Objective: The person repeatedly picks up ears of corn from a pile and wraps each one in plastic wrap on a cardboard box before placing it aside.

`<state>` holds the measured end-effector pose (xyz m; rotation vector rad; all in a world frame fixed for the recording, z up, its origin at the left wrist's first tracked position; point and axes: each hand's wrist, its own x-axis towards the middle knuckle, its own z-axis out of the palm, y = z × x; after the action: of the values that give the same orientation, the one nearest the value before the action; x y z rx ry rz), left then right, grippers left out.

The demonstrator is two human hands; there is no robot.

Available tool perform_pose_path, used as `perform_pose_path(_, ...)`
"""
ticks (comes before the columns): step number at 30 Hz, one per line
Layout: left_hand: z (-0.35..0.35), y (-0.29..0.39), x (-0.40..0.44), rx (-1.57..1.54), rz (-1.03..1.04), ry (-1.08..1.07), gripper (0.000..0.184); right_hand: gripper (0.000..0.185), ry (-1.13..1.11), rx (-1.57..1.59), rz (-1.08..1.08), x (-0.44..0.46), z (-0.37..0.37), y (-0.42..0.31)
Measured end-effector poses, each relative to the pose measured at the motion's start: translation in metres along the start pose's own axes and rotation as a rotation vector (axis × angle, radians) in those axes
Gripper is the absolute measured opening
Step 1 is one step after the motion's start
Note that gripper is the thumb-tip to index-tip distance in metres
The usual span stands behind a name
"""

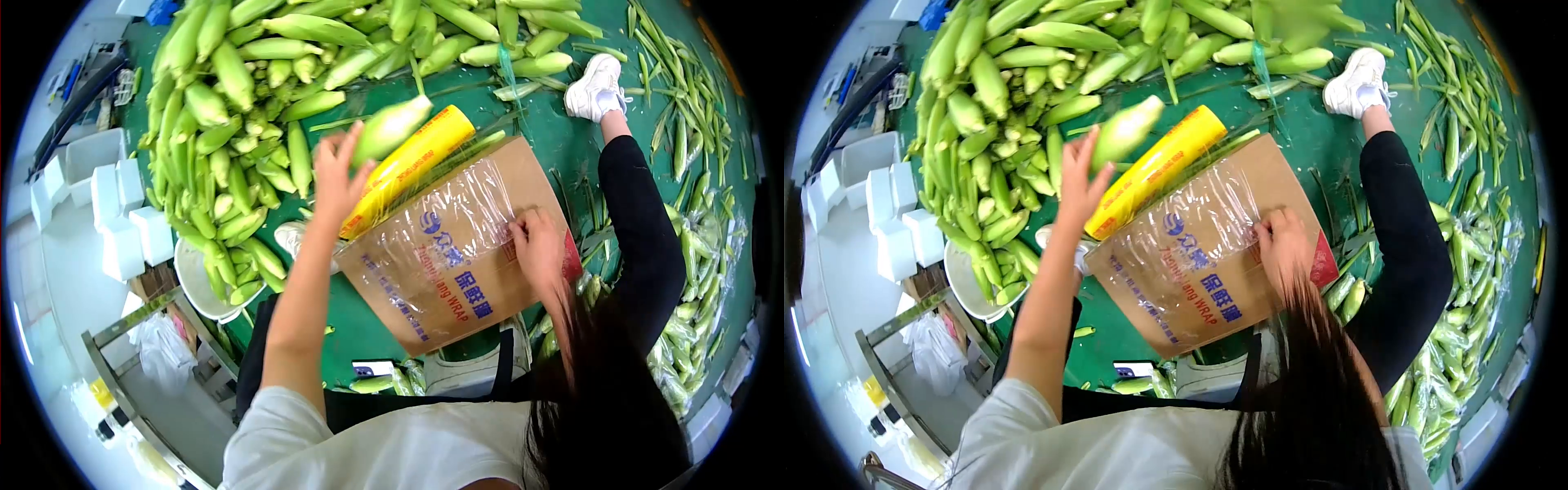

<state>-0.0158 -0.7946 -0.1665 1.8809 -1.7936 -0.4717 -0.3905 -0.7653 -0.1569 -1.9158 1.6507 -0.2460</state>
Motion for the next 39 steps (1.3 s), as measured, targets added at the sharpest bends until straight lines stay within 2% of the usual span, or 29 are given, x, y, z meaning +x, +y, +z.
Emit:
perform_pose_path(1, -0.011, 0.030, -0.023, -0.086, -0.013, -0.026, 0.068, 0.012, -0.029, 0.253, 0.099, -0.004, 0.006, 0.010)
perform_pose_path(2, -0.018, 0.058, -0.049, -0.168, -0.032, -0.056, 0.068, 0.011, -0.073, 0.679, 0.250, -0.016, 0.017, 0.028)
perform_pose_path(4, -0.004, 0.081, -0.094, -0.072, -0.025, -0.210, 0.064, 0.009, -0.220, 1.206, 0.497, -0.032, -0.003, 0.036)
perform_pose_path(6, 0.016, 0.097, -0.127, 0.057, -0.029, -0.298, 0.058, 0.008, -0.061, 1.242, 0.268, -0.038, -0.006, 0.022)
perform_pose_path(7, 0.028, 0.100, -0.137, 0.030, -0.026, -0.260, 0.056, 0.008, 0.016, 1.257, 0.150, -0.038, -0.008, 0.015)
perform_pose_path(8, 0.038, 0.100, -0.144, 0.007, -0.026, -0.222, 0.054, 0.007, 0.020, 1.208, 0.025, -0.036, -0.008, -0.004)
perform_pose_path(10, 0.057, 0.098, -0.147, 0.012, 0.003, -0.191, 0.053, 0.009, 0.037, 0.819, -0.341, -0.019, 0.022, -0.030)
perform_pose_path(12, 0.057, 0.101, -0.148, 0.027, 0.067, -0.040, 0.053, 0.020, -0.160, 0.222, -0.573, 0.007, 0.048, -0.045)
perform_pose_path(14, 0.038, 0.120, -0.164, 0.097, 0.027, 0.196, 0.055, 0.034, -0.097, 0.117, -0.845, 0.012, 0.047, -0.056)
perform_pose_path(16, 0.058, 0.110, -0.223, 0.046, 0.118, 0.142, 0.052, 0.047, -0.107, -0.022, -1.017, 0.026, 0.041, -0.069)
perform_pose_path(18, 0.043, 0.103, -0.258, 0.049, 0.100, -0.003, 0.041, 0.060, -0.209, -0.194, -1.087, 0.033, 0.035, -0.076)
perform_pose_path(19, 0.043, 0.093, -0.256, 0.119, 0.028, 0.037, 0.035, 0.062, -0.221, -0.189, -1.126, 0.039, 0.039, -0.076)
perform_pose_path(21, 0.058, 0.065, -0.264, 0.236, -0.122, 0.082, 0.025, 0.059, -0.193, -0.154, -1.098, 0.048, 0.050, -0.071)
perform_pose_path(23, 0.061, 0.041, -0.259, 0.273, -0.123, 0.105, 0.015, 0.056, -0.247, -0.171, -0.991, 0.036, 0.050, -0.065)
perform_pose_path(24, 0.053, 0.032, -0.259, 0.007, -0.040, 0.127, 0.010, 0.055, -0.197, -0.148, -1.013, 0.033, 0.051, -0.058)
perform_pose_path(25, 0.039, 0.047, -0.254, -0.162, -0.087, 0.166, 0.011, 0.055, -0.218, -0.127, -1.000, 0.027, 0.041, -0.059)
perform_pose_path(27, -0.015, 0.071, -0.236, -0.214, -0.093, 0.034, 0.012, 0.051, -0.246, 0.034, -1.031, 0.020, 0.037, -0.045)
perform_pose_path(28, -0.024, 0.068, -0.231, -0.148, -0.037, -0.093, 0.011, 0.050, -0.267, 0.095, -1.015, 0.005, 0.029, -0.041)
perform_pose_path(30, -0.031, 0.083, -0.211, -0.288, 0.190, -0.173, 0.008, 0.049, -0.387, 0.004, -0.897, -0.018, 0.023, -0.031)
perform_pose_path(31, -0.017, 0.080, -0.203, -0.294, 0.236, -0.259, 0.008, 0.048, -0.454, -0.039, -0.829, -0.033, 0.024, -0.025)
perform_pose_path(32, 0.002, 0.079, -0.194, -0.304, 0.284, -0.341, 0.010, 0.045, -0.414, -0.063, -0.826, -0.043, 0.027, -0.022)
perform_pose_path(34, 0.043, 0.070, -0.168, -0.391, 0.236, -0.283, 0.019, 0.040, -0.303, -0.124, -0.838, -0.035, 0.035, -0.031)
perform_pose_path(36, 0.061, 0.068, -0.133, -0.097, 0.104, -0.354, 0.033, 0.035, -0.065, -0.141, -0.804, -0.017, 0.044, -0.048)
perform_pose_path(38, 0.040, 0.091, -0.083, 0.467, 0.117, -0.550, 0.050, 0.035, 0.171, -0.298, -0.737, 0.015, 0.062, -0.060)
perform_pose_path(39, 0.013, 0.094, -0.049, 0.310, -0.061, -0.659, 0.054, 0.038, 0.075, -0.224, -0.685, 0.031, 0.061, -0.068)
